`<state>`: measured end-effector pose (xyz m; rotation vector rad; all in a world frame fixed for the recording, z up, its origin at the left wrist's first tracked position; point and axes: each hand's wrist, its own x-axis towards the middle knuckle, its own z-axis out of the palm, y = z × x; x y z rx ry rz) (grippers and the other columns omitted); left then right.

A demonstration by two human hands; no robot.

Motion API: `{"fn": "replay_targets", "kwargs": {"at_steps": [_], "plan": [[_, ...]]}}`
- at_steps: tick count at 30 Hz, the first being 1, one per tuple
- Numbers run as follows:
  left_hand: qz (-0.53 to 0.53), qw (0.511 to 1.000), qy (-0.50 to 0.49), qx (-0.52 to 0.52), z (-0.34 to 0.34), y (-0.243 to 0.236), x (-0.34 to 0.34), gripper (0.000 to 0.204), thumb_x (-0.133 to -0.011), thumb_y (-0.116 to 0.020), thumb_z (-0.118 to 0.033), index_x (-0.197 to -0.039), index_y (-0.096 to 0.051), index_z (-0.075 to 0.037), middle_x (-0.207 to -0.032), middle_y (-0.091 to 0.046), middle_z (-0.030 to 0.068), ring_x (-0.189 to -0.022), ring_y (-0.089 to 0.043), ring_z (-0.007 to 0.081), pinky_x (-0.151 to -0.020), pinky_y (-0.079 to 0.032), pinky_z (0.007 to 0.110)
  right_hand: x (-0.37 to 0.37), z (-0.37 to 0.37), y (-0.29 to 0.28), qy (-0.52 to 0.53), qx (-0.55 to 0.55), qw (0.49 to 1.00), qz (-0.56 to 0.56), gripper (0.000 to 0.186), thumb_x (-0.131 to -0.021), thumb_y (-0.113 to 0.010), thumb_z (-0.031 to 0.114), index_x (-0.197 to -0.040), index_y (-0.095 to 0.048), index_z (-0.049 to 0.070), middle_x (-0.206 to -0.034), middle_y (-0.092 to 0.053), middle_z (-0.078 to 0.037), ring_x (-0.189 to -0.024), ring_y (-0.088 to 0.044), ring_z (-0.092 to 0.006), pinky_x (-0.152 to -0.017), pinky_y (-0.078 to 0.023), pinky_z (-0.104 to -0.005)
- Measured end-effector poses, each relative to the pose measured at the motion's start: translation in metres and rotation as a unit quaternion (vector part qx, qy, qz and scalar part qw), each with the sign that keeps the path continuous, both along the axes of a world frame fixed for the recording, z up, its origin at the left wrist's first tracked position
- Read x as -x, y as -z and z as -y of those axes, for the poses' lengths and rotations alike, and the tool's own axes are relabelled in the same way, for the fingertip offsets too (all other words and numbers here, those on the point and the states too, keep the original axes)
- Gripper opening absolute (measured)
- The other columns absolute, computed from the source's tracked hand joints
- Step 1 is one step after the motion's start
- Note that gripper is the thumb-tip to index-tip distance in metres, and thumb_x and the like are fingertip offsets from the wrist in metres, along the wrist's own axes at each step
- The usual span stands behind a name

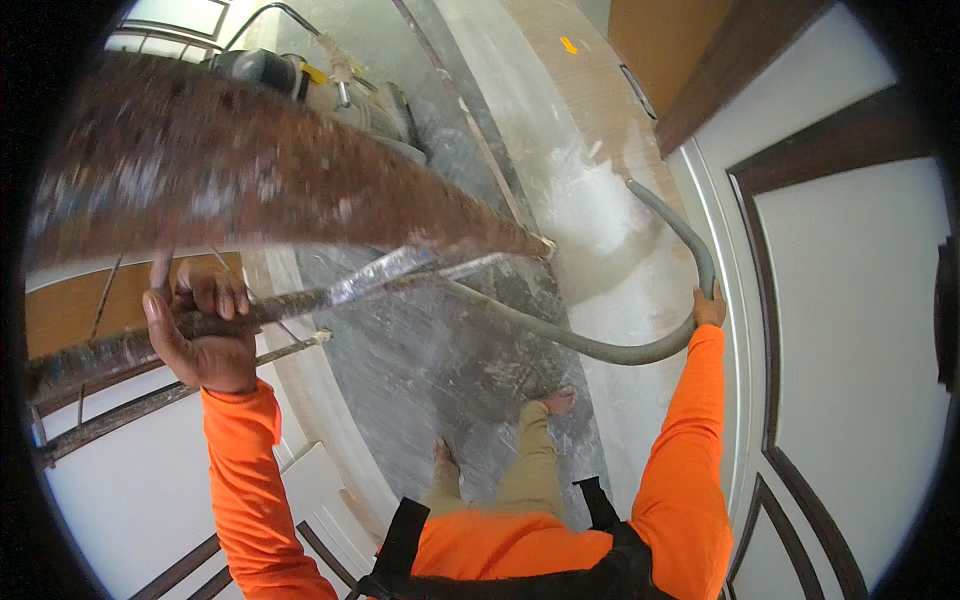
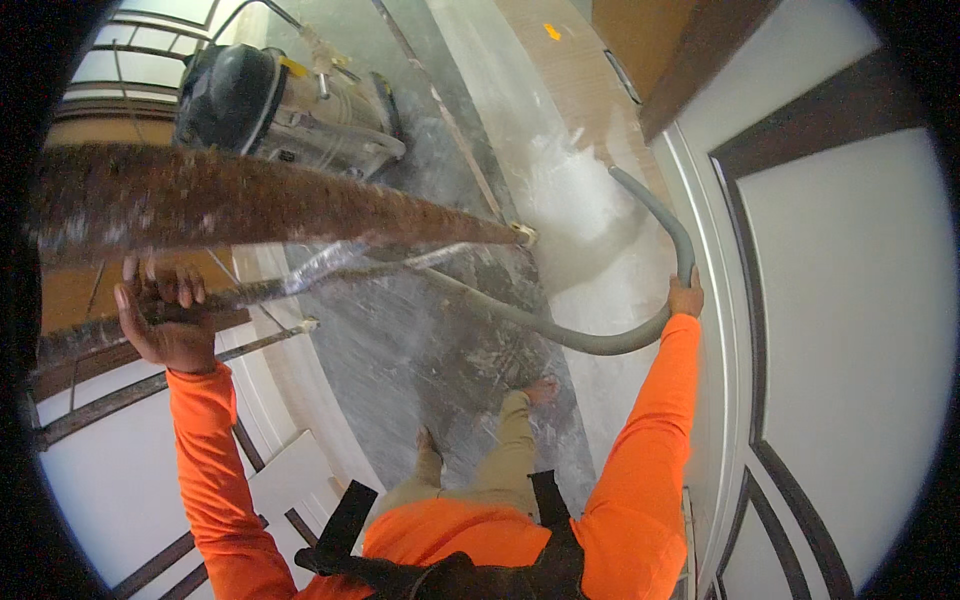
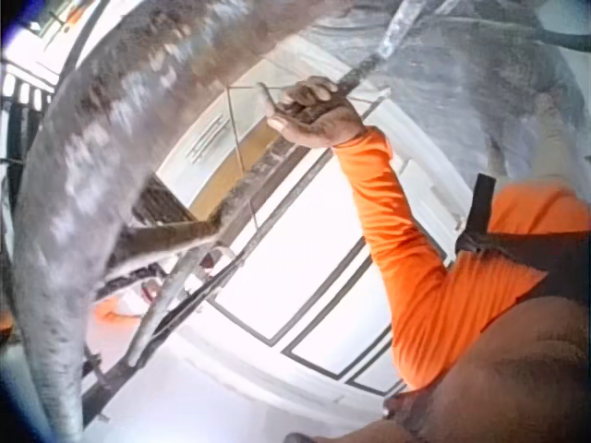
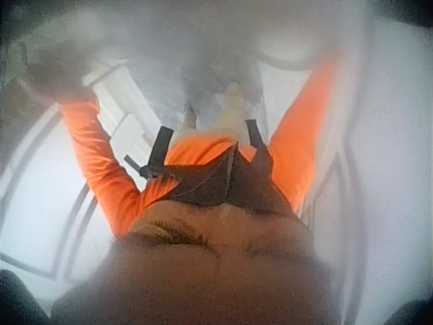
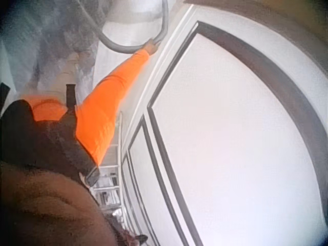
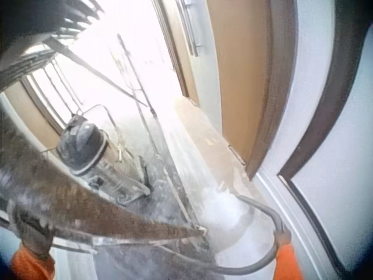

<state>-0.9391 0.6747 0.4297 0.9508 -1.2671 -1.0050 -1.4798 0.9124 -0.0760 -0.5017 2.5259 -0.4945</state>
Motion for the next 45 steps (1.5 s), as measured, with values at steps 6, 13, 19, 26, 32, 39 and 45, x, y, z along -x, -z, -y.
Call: {"fn": "replay_targets", "kwargs": {"at_steps": [6,13,19,26,32,39,45], "plan": [[0.001,0.997,0.080,0.016,0.013,0.001,-0.010,0.064,-0.101,-0.041,-0.044,-0.140,-0.043,0.006,-0.071,-0.042,-0.0005,-0.059,-0.040,0.0110,-0.056,-0.038,0.028,-0.007,-0.155,-0.033,0.112,-0.037,0.993,0.006,0.075,-0.082,-0.070,0.034,-0.147,-0.044,0.006,-0.137,-0.055,-0.025,-0.127,-0.054,-0.0363,-0.107,-0.042,-0.0384],[-0.003,0.996,0.085,-0.011,0.015,0.004,-0.011,0.065,-0.101,-0.042,-0.045,-0.141,-0.042,0.006,-0.073,-0.043,-0.0015,-0.060,-0.041,0.0107,-0.058,-0.038,0.028,-0.036,-0.276,-0.075,0.174,-0.043,0.984,0.004,0.080,-0.080,-0.070,0.033,-0.146,-0.041,-0.001,-0.142,-0.050,-0.025,-0.130,-0.052,-0.0354,-0.110,-0.039,-0.0369],[0.013,0.996,0.089,0.001,0.014,0.003,-0.014,0.066,-0.101,-0.044,-0.046,-0.143,-0.039,0.005,-0.073,-0.045,-0.0018,-0.059,-0.042,0.0111,-0.057,-0.039,0.029,-0.052,-0.270,-0.101,0.212,-0.064,0.974,-0.052,0.082,-0.080,-0.069,0.034,-0.148,-0.039,-0.001,-0.144,-0.048,-0.025,-0.134,-0.048,-0.0352,-0.112,-0.037,-0.0367],[-0.042,0.995,0.089,-0.018,0.017,0.016,-0.014,0.060,-0.103,-0.042,-0.044,-0.141,-0.043,0.003,-0.079,-0.046,-0.0015,-0.061,-0.041,0.0111,-0.056,-0.039,0.029,-0.076,-0.224,-0.066,0.305,-0.069,0.949,-0.044,0.085,-0.079,-0.073,0.036,-0.147,-0.039,-0.002,-0.143,-0.049,-0.026,-0.132,-0.050,-0.0364,-0.111,-0.039,-0.0389],[-0.018,0.998,0.051,-0.027,0.001,-0.001,-0.011,0.056,-0.102,-0.044,-0.040,-0.138,-0.047,0.002,-0.081,-0.051,-0.0021,-0.058,-0.041,0.0108,-0.051,-0.037,0.028,-0.087,-0.050,-0.033,0.249,0.135,0.958,-0.031,0.078,-0.079,-0.074,0.032,-0.145,-0.044,0.003,-0.139,-0.054,-0.023,-0.128,-0.054,-0.0362,-0.108,-0.041,-0.0395],[0.004,0.993,0.118,-0.007,-0.003,-0.010,0.016,0.030,-0.100,-0.049,-0.041,-0.096,-0.046,-0.011,-0.073,-0.047,0.0026,-0.056,-0.044,0.0148,-0.051,-0.038,0.029,-0.086,0.205,-0.053,0.157,0.242,0.958,0.001,0.083,-0.081,-0.071,0.035,-0.152,-0.034,0.016,-0.124,-0.060,-0.030,-0.114,-0.060,-0.0424,-0.097,-0.048,-0.0469],[0.009,0.997,-0.059,-0.040,0.004,0.004,-0.008,0.040,-0.091,-0.053,-0.050,-0.099,-0.056,-0.011,-0.073,-0.051,0.0039,-0.058,-0.047,0.0173,-0.054,-0.040,0.032,-0.071,0.319,-0.067,0.058,0.189,0.978,0.071,0.081,-0.085,-0.068,0.036,-0.155,-0.028,0.024,-0.121,-0.059,-0.027,-0.112,-0.061,-0.0408,-0.096,-0.049,-0.0463]]}}
